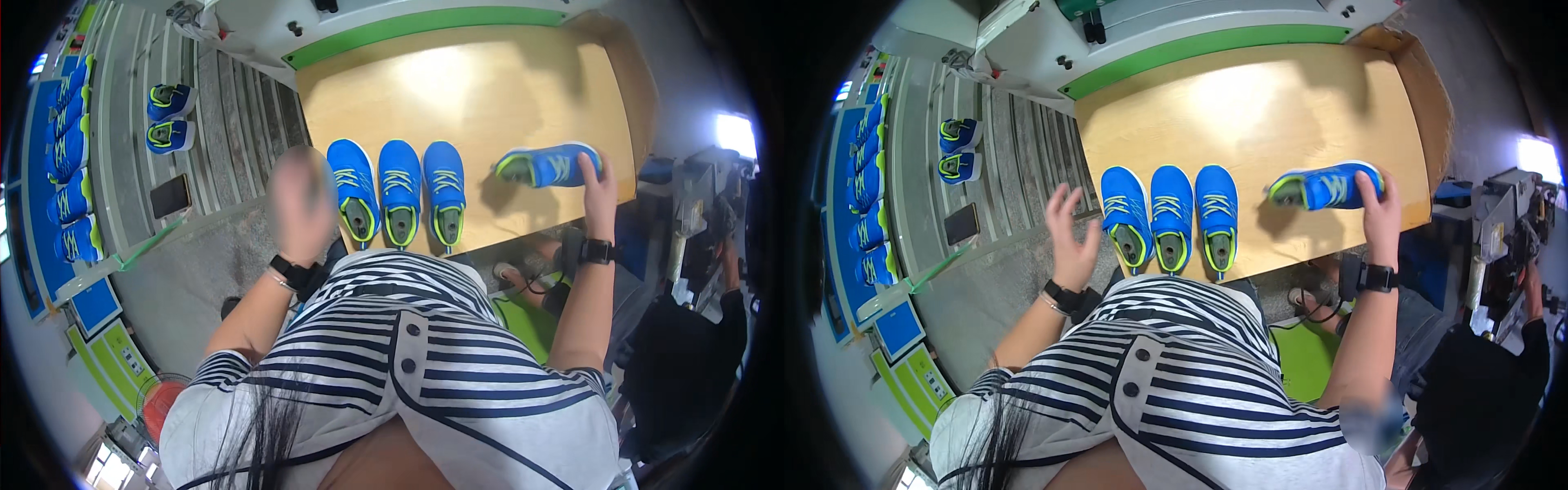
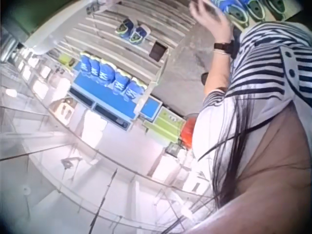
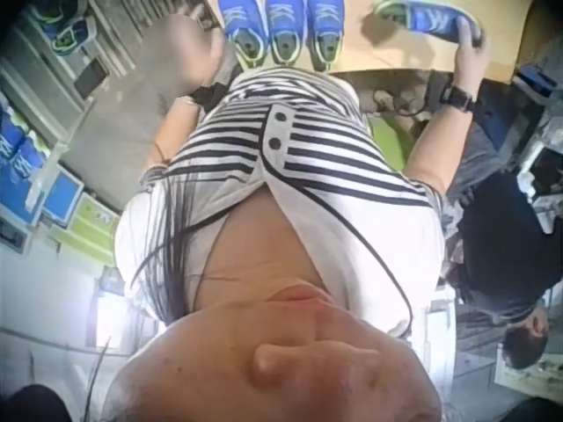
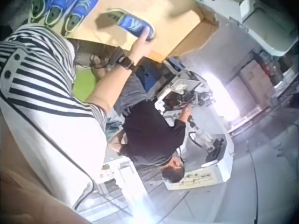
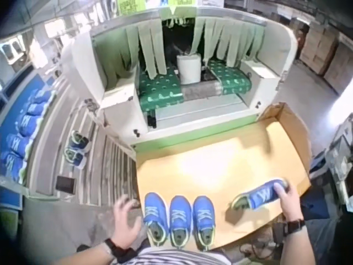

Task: The person repeatedly picks up blue and green sneakers from a wooden table, places them into a green and white machine, and retrieves them as they emerge. The person then places the processed shoes back onto the table, repeating this cycle continuously.

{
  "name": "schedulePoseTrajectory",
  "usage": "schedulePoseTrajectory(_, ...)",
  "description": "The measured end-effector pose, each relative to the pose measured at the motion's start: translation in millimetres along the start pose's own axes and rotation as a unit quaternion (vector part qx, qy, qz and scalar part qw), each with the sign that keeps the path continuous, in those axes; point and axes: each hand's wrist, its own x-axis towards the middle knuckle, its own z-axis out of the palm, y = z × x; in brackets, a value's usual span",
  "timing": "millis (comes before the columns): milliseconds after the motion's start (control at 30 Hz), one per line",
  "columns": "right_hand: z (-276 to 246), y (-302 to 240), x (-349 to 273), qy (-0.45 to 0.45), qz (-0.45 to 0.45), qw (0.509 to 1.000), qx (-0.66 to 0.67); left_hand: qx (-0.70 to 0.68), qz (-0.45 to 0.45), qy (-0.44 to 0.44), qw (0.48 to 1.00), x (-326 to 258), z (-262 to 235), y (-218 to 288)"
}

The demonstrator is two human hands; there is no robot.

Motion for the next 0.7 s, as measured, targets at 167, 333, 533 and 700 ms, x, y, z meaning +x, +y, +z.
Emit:
schedulePoseTrajectory(167, 54.1, 19.6, -33.3, -0.016, 0.010, 1.000, 0.023, -0.012, 0.089, -0.132, 0.987, 17.3, 25.1, 50.2)
schedulePoseTrajectory(333, 99.5, 20.5, -99.4, -0.094, -0.025, 0.995, 0.021, 0.034, 0.085, -0.189, 0.978, 17.6, 42.3, 37.9)
schedulePoseTrajectory(533, 114.0, 20.8, -121.3, -0.058, 0.032, 0.994, 0.081, 0.151, 0.096, -0.296, 0.938, 16.6, 35.8, 54.0)
schedulePoseTrajectory(700, 99.1, 14.5, -140.7, -0.149, 0.016, 0.986, 0.071, 0.124, 0.126, -0.286, 0.942, 16.3, 36.1, 51.0)
